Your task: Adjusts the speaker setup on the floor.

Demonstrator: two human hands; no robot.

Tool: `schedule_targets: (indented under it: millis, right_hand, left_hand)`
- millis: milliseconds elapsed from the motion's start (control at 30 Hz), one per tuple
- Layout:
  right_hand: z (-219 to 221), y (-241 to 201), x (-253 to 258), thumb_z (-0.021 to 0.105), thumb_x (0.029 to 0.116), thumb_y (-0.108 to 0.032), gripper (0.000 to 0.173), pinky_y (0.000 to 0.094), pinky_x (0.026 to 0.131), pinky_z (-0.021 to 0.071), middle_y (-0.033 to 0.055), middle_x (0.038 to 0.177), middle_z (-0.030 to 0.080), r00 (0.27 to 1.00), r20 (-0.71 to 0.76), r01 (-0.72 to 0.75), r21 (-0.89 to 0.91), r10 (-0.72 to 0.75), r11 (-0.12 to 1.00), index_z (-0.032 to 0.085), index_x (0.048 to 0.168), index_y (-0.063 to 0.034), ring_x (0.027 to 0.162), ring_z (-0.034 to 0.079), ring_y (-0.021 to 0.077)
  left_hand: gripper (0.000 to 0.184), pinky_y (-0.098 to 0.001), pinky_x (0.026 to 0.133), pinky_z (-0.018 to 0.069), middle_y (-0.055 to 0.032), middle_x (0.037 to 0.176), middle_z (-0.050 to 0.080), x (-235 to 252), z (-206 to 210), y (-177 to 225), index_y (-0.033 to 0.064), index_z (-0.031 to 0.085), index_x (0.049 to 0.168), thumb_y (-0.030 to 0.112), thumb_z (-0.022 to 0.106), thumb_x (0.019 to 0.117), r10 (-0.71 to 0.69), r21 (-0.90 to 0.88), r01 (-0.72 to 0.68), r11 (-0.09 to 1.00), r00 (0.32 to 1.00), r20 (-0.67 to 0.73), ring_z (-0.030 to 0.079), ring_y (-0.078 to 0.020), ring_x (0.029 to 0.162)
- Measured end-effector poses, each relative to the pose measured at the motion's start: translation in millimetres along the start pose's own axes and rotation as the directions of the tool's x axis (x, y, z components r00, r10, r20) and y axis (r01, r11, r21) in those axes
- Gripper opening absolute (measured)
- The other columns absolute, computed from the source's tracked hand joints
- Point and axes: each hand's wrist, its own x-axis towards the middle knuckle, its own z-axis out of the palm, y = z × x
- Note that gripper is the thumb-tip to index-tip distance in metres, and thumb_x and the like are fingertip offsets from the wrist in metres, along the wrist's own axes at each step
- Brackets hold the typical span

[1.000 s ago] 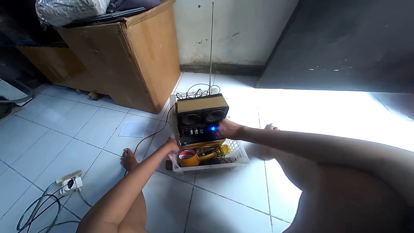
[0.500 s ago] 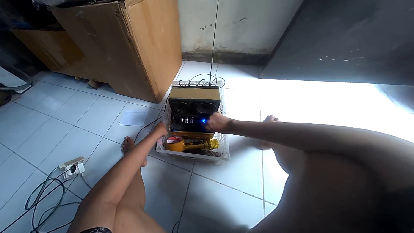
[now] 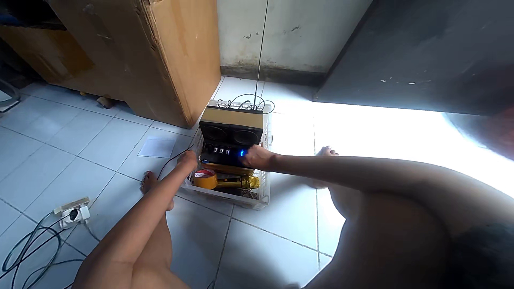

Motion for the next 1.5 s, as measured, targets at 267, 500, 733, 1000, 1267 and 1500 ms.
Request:
schedule_targets:
  millis: [267,500,733,1000,1267,1500]
  right_hand:
    - [0.6,0.8,-0.2,0.036,0.1037,0.009,0.027,0.0606,0.090,0.0500,0.0348,0.111,0.064,1.000,-0.010,0.008,0.004,-0.008,1.000,0.058,0.117,0.0175,0.110,0.063,0.0514]
    - [-1.5,0.1,-2.3,0.037,0.1034,0.009,0.027,0.0610,0.090,0.0498,0.0353,0.111,0.064,1.000,-0.008,-0.002,0.003,0.002,1.000,0.057,0.118,0.0176,0.111,0.062,0.0519]
    - [0.5,1.1,-3.1,0.038,0.1031,0.009,0.027,0.0603,0.086,0.0510,0.0345,0.109,0.065,0.999,-0.050,0.003,0.001,-0.003,1.000,0.059,0.118,0.0163,0.107,0.064,0.0514]
    - [13.2,10.3,2.4,0.042,0.1015,0.009,0.026,0.0590,0.087,0.0529,0.0311,0.104,0.067,0.990,-0.118,0.072,-0.072,-0.080,0.995,0.061,0.119,0.0117,0.105,0.066,0.0482]
    - [16.8,12.3,1.4,0.046,0.1001,0.009,0.024,0.0561,0.084,0.0547,0.0287,0.101,0.068,0.974,-0.184,0.110,-0.121,-0.131,0.987,0.064,0.116,0.0102,0.100,0.068,0.0457]
    - [21.1,13.8,-5.1,0.048,0.0995,0.008,0.022,0.0540,0.085,0.0557,0.0276,0.099,0.069,0.952,-0.265,0.111,-0.160,-0.151,0.981,0.066,0.113,0.0103,0.099,0.069,0.0443]
  left_hand:
    - [0.051,-0.0534,0.108,0.0441,-0.0332,0.144,0.047,-0.4,-0.7,0.8,-0.0149,0.036,0.144,0.002,0.056,0.0999,-0.007,0.015,0.007,1.000,1.000,0.012,0.051,-0.0428,0.135]
    - [0.054,-0.0536,0.109,0.0433,-0.0338,0.147,0.044,0.1,-1.5,-0.1,-0.0149,0.034,0.146,0.001,0.057,0.0992,-0.007,0.007,0.007,1.000,1.000,0.003,0.049,-0.0431,0.137]
    - [0.060,-0.0565,0.107,0.0438,-0.0336,0.147,0.045,0.4,-5.0,-0.2,-0.0139,0.033,0.148,0.006,0.060,0.0984,-0.023,0.059,0.022,0.998,1.000,0.015,0.050,-0.0447,0.135]
    - [0.105,-0.0754,0.116,0.0128,-0.0266,0.168,0.013,38.1,-12.1,-52.8,0.0183,0.001,0.166,0.073,0.053,0.0930,0.035,0.042,-0.039,0.998,0.995,0.092,0.017,-0.0487,0.154]
    - [0.115,-0.0768,0.111,-0.0163,-0.0217,0.169,-0.016,15.9,-38.9,-66.6,0.0153,-0.003,0.166,0.080,0.052,0.0873,-0.004,0.130,0.029,0.991,0.982,-0.187,-0.018,-0.0471,0.154]
    - [0.103,-0.0734,0.113,-0.0165,-0.0196,0.169,-0.017,14.1,-47.0,-65.1,0.0167,0.001,0.166,0.079,0.040,0.0928,-0.077,0.145,0.117,0.982,0.963,-0.259,-0.018,-0.0434,0.155]
